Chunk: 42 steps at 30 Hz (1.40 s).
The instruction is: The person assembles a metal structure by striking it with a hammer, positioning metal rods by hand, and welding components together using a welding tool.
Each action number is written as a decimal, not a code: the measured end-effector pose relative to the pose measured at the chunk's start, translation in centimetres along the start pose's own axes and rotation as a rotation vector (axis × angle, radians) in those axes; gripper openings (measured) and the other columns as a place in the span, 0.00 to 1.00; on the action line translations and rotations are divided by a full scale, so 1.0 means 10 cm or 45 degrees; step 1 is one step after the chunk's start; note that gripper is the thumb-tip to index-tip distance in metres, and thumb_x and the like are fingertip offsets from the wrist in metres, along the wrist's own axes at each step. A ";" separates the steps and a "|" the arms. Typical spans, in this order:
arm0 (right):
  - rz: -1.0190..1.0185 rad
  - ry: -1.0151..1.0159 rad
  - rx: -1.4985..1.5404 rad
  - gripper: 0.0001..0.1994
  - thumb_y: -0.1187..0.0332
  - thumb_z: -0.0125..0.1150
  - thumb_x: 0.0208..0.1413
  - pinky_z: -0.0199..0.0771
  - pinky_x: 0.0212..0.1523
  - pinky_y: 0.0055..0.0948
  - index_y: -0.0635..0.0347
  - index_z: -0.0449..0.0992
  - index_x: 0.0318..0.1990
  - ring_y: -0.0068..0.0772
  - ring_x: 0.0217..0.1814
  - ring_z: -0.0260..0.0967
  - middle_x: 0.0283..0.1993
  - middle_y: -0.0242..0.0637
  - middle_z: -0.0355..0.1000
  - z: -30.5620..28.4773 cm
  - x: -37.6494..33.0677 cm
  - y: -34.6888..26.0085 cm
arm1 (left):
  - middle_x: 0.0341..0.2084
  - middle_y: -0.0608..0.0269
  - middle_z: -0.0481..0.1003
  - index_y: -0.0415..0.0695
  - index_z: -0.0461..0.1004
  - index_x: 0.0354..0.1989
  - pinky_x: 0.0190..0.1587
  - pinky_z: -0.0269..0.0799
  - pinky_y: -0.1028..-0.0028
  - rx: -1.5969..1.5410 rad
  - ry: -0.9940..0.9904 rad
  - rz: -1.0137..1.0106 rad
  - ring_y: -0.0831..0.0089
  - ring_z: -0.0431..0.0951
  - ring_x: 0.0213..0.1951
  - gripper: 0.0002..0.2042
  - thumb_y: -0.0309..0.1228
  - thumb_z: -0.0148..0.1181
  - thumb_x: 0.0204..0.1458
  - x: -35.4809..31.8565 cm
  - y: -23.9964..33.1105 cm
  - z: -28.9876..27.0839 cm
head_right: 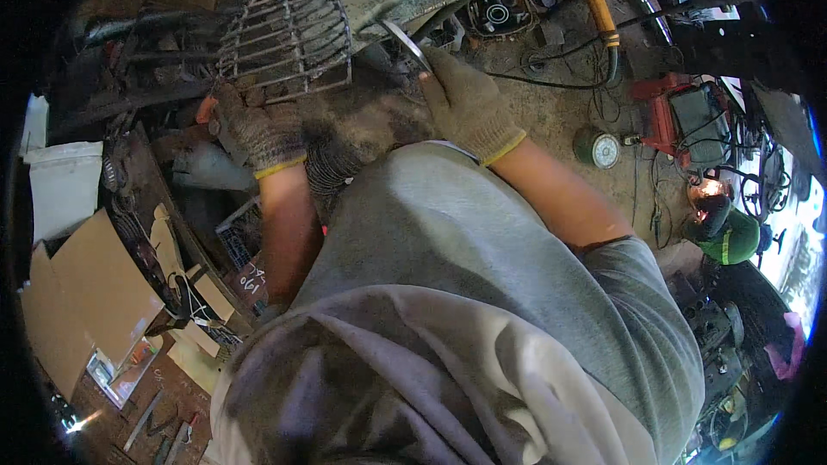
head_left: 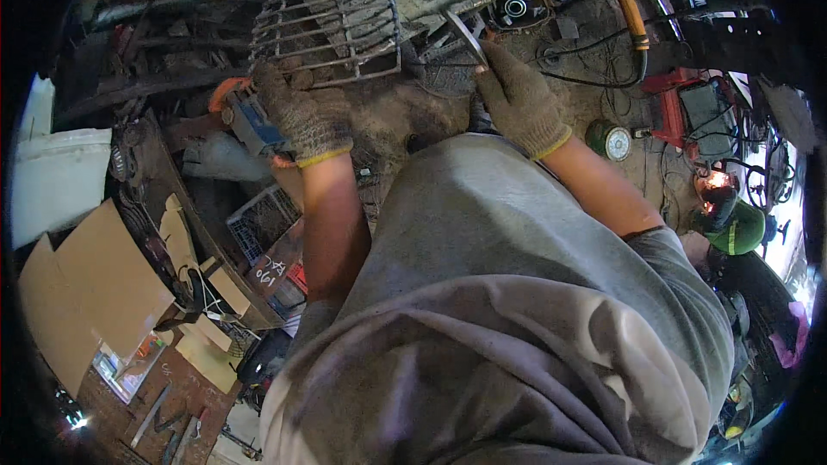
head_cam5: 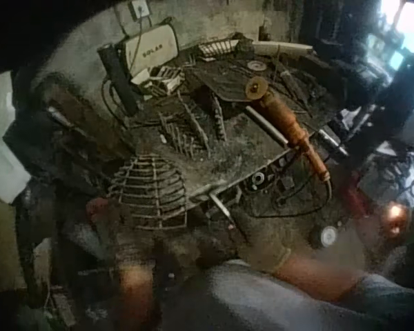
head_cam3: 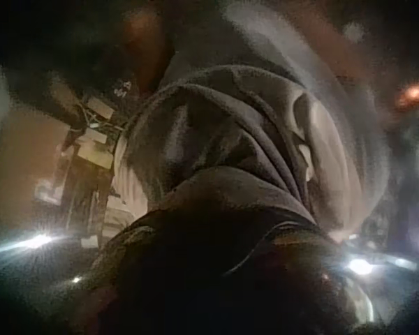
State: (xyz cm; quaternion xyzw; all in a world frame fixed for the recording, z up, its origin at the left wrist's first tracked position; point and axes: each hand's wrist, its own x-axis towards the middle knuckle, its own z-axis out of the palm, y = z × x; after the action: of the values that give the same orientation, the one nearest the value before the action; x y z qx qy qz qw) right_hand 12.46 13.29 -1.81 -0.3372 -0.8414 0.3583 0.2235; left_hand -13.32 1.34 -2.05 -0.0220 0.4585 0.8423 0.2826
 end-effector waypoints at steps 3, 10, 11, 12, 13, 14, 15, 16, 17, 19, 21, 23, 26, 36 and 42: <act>0.010 -0.036 -0.019 0.21 0.60 0.54 0.69 0.78 0.51 0.46 0.69 0.73 0.60 0.63 0.52 0.77 0.50 0.62 0.77 -0.01 0.02 -0.02 | 0.49 0.56 0.78 0.46 0.74 0.58 0.48 0.80 0.49 -0.025 0.032 0.015 0.55 0.80 0.47 0.22 0.49 0.54 0.66 0.04 -0.06 -0.01; -0.085 0.071 -0.025 0.22 0.60 0.55 0.69 0.78 0.52 0.44 0.67 0.73 0.62 0.60 0.53 0.78 0.51 0.61 0.77 -0.12 0.07 -0.26 | 0.47 0.54 0.80 0.42 0.73 0.58 0.44 0.85 0.52 -0.138 -0.003 0.023 0.57 0.83 0.43 0.23 0.49 0.54 0.67 0.12 -0.06 -0.01; -0.062 0.080 0.000 0.21 0.60 0.55 0.69 0.78 0.52 0.45 0.66 0.72 0.62 0.60 0.53 0.78 0.51 0.61 0.77 -0.10 0.07 -0.28 | 0.49 0.54 0.79 0.42 0.72 0.58 0.46 0.84 0.53 -0.131 -0.067 -0.005 0.56 0.82 0.45 0.22 0.48 0.54 0.67 0.09 -0.03 0.00; -0.038 0.090 0.024 0.21 0.61 0.55 0.69 0.78 0.52 0.45 0.65 0.72 0.63 0.60 0.53 0.78 0.51 0.61 0.77 -0.09 0.07 -0.29 | 0.51 0.54 0.79 0.42 0.71 0.59 0.48 0.84 0.53 -0.124 -0.130 -0.035 0.56 0.82 0.47 0.22 0.48 0.54 0.68 0.07 0.00 0.02; -0.019 0.097 0.046 0.21 0.62 0.55 0.69 0.79 0.52 0.45 0.64 0.72 0.63 0.60 0.53 0.78 0.51 0.61 0.77 -0.08 0.08 -0.30 | 0.51 0.54 0.78 0.43 0.71 0.60 0.48 0.83 0.53 -0.139 -0.107 -0.013 0.56 0.81 0.47 0.22 0.47 0.54 0.68 0.04 0.01 0.06; 0.002 0.015 -0.016 0.21 0.62 0.55 0.69 0.79 0.52 0.46 0.63 0.72 0.63 0.61 0.53 0.77 0.51 0.61 0.77 -0.04 0.08 -0.27 | 0.51 0.54 0.78 0.43 0.71 0.60 0.49 0.83 0.53 -0.153 -0.084 0.007 0.56 0.81 0.47 0.22 0.46 0.54 0.68 -0.01 0.00 0.12; 0.024 -0.066 -0.078 0.21 0.62 0.54 0.69 0.79 0.52 0.46 0.63 0.72 0.64 0.61 0.53 0.77 0.51 0.61 0.77 0.01 0.10 -0.22 | 0.51 0.54 0.78 0.43 0.70 0.61 0.49 0.83 0.54 -0.167 -0.061 0.027 0.56 0.81 0.47 0.22 0.46 0.53 0.68 -0.03 -0.01 0.15; 0.033 -0.149 -0.132 0.21 0.62 0.54 0.69 0.79 0.52 0.47 0.62 0.72 0.64 0.62 0.53 0.77 0.51 0.61 0.77 0.04 0.12 -0.19 | 0.52 0.53 0.78 0.44 0.70 0.61 0.51 0.82 0.53 -0.181 -0.057 0.000 0.55 0.81 0.49 0.22 0.46 0.53 0.68 0.01 0.00 0.10; 0.063 -0.149 -0.110 0.21 0.62 0.53 0.69 0.79 0.52 0.47 0.62 0.71 0.64 0.62 0.53 0.77 0.51 0.60 0.77 0.00 0.13 -0.25 | 0.53 0.52 0.77 0.44 0.70 0.62 0.52 0.81 0.53 -0.198 -0.046 -0.030 0.55 0.81 0.50 0.22 0.46 0.53 0.69 0.08 0.01 -0.03; 0.135 -0.136 -0.073 0.21 0.62 0.52 0.69 0.80 0.52 0.48 0.62 0.71 0.65 0.62 0.53 0.77 0.52 0.60 0.77 -0.14 0.17 -0.38 | 0.54 0.52 0.77 0.45 0.70 0.62 0.53 0.81 0.52 -0.163 -0.067 -0.059 0.55 0.80 0.51 0.22 0.46 0.53 0.69 0.13 0.00 -0.19; -0.022 -0.031 -0.121 0.22 0.61 0.51 0.70 0.80 0.50 0.48 0.61 0.69 0.66 0.63 0.51 0.77 0.51 0.59 0.77 -0.04 0.12 -0.30 | 0.55 0.52 0.77 0.45 0.70 0.62 0.54 0.80 0.53 -0.072 -0.099 -0.053 0.55 0.80 0.52 0.21 0.46 0.52 0.69 0.15 -0.03 -0.26; -0.044 -0.052 -0.178 0.22 0.61 0.51 0.70 0.79 0.48 0.49 0.60 0.69 0.67 0.63 0.49 0.77 0.51 0.58 0.77 0.00 0.13 -0.26 | 0.56 0.53 0.76 0.44 0.71 0.61 0.58 0.77 0.53 -0.010 -0.077 -0.051 0.56 0.78 0.54 0.21 0.45 0.51 0.69 -0.03 0.02 -0.01; 0.014 -0.137 -0.194 0.22 0.63 0.53 0.68 0.79 0.46 0.51 0.58 0.68 0.67 0.63 0.47 0.78 0.49 0.57 0.78 0.00 0.16 -0.30 | 0.54 0.53 0.77 0.45 0.70 0.61 0.50 0.81 0.56 -0.019 -0.020 0.000 0.56 0.80 0.50 0.22 0.47 0.51 0.69 -0.02 0.00 -0.04; -0.078 -0.008 -0.182 0.24 0.64 0.54 0.67 0.79 0.43 0.52 0.56 0.67 0.69 0.62 0.44 0.78 0.46 0.58 0.78 -0.04 0.20 -0.34 | 0.52 0.53 0.77 0.45 0.71 0.61 0.46 0.84 0.55 -0.090 0.056 -0.176 0.55 0.82 0.48 0.23 0.50 0.53 0.68 0.19 -0.09 -0.37; 0.036 -0.151 -0.282 0.24 0.63 0.54 0.67 0.79 0.41 0.54 0.56 0.66 0.69 0.63 0.42 0.78 0.44 0.59 0.78 -0.03 0.20 -0.35 | 0.53 0.54 0.77 0.45 0.70 0.62 0.46 0.85 0.57 -0.084 0.007 -0.132 0.57 0.82 0.48 0.24 0.50 0.54 0.67 -0.04 -0.06 -0.19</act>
State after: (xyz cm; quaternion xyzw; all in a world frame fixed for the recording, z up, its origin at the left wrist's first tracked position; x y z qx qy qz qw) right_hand 9.90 13.07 1.31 -0.3499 -0.8827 0.2856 0.1298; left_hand -13.12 -0.08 -3.48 -0.0574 0.4294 0.8412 0.3235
